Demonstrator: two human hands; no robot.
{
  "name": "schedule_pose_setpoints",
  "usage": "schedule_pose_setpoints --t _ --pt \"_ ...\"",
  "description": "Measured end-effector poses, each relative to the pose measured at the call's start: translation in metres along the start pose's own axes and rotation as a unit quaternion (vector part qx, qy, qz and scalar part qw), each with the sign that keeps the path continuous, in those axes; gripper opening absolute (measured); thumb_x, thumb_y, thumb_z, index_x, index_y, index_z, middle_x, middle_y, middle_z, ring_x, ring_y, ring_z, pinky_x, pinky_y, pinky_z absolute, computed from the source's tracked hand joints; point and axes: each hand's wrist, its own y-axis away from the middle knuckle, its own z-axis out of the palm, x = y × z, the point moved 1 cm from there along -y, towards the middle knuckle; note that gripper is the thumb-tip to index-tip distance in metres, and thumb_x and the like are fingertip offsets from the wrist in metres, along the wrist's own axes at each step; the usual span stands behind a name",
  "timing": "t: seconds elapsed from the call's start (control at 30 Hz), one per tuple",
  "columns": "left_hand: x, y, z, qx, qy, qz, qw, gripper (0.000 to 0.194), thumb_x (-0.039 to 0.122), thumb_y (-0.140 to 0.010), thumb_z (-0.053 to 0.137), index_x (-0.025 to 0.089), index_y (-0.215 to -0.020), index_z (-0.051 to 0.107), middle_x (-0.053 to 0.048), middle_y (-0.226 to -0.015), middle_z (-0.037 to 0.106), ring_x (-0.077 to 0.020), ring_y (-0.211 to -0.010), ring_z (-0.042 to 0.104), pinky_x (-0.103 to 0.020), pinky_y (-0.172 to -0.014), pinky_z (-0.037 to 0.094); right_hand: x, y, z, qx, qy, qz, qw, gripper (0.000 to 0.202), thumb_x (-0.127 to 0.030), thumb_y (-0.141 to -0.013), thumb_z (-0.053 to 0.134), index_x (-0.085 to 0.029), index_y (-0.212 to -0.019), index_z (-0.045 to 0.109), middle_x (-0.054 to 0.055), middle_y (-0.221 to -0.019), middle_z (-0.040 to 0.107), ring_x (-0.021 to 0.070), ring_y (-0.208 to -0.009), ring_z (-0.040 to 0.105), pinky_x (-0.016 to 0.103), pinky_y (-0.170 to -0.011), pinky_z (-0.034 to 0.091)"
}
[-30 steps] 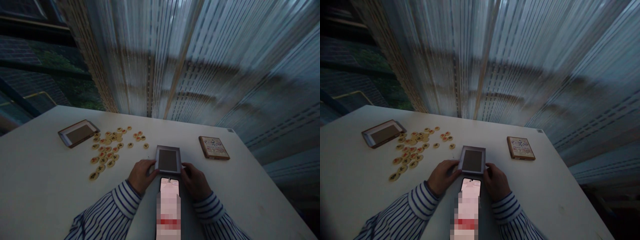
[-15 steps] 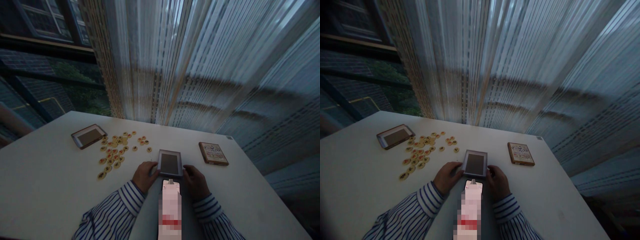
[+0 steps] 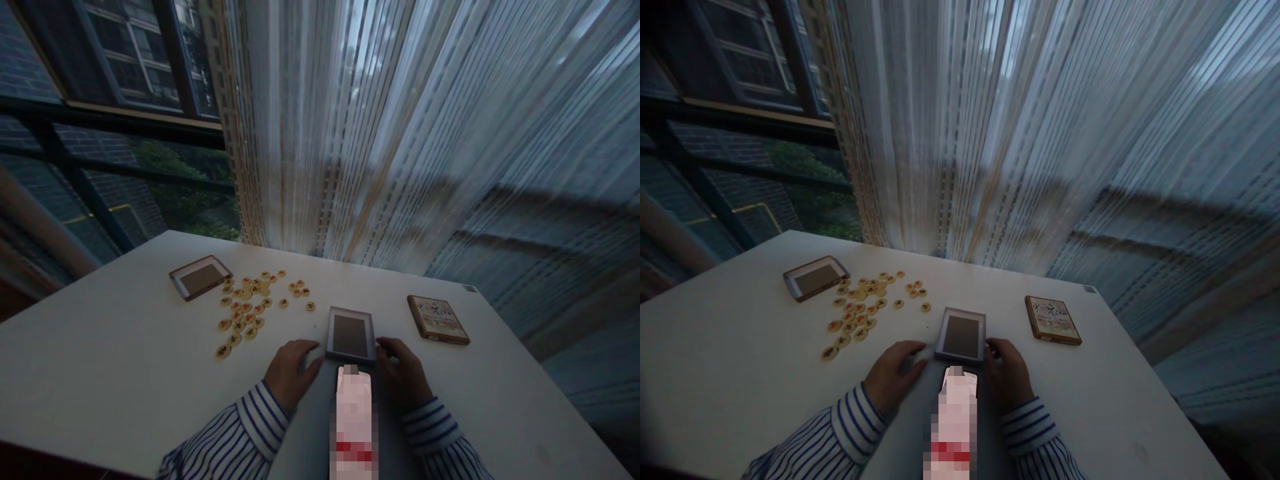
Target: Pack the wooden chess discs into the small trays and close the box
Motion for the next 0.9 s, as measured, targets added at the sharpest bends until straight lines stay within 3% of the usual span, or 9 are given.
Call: schedule_pose_setpoints --t 0.2,0.4,0.9 --pt "-0.008 0.015 -0.014 0.003 -0.016 0.007 1.0 0.022 0.029 -0.076 0.054 0.019 -0.093 0.065 -0.007 -0.086 0.071 -0.0197 -0.078 0.066 -0.034 -0.07 0.054 -0.011 -0.003 -0.005 0.023 0.035 -0.093 0.995 0.021 -0.028 -0.08 0.045 -0.015 -0.087 0.06 0.009 -0.076 0.064 0.0185 -0.066 0.06 0.034 -0.062 0.05" --pt "-0.011 0.027 -0.03 0.049 -0.057 0.021 0.997 0.021 0.029 -0.078 0.052 0.017 -0.091 0.064 -0.008 -0.083 0.071 -0.0196 -0.075 0.066 -0.034 -0.067 0.055 -0.021 -0.005 -0.004 0.005 0.047 -0.142 0.989 0.019 -0.027 -0.082 0.046 -0.016 -0.089 0.059 0.009 -0.08 0.064 0.0189 -0.07 0.061 0.033 -0.064 0.05" --pt "-0.031 0.046 -0.061 0.106 -0.102 -0.027 0.989 0.018 0.029 -0.08 0.05 0.018 -0.077 0.064 -0.005 -0.068 0.067 -0.0168 -0.063 0.063 -0.029 -0.059 0.054 -0.084 -0.011 0.029 -0.15 0.057 -0.226 0.961 0.02 -0.016 -0.081 0.045 -0.018 -0.092 0.062 0.009 -0.087 0.065 0.0194 -0.079 0.061 0.033 -0.069 0.048"
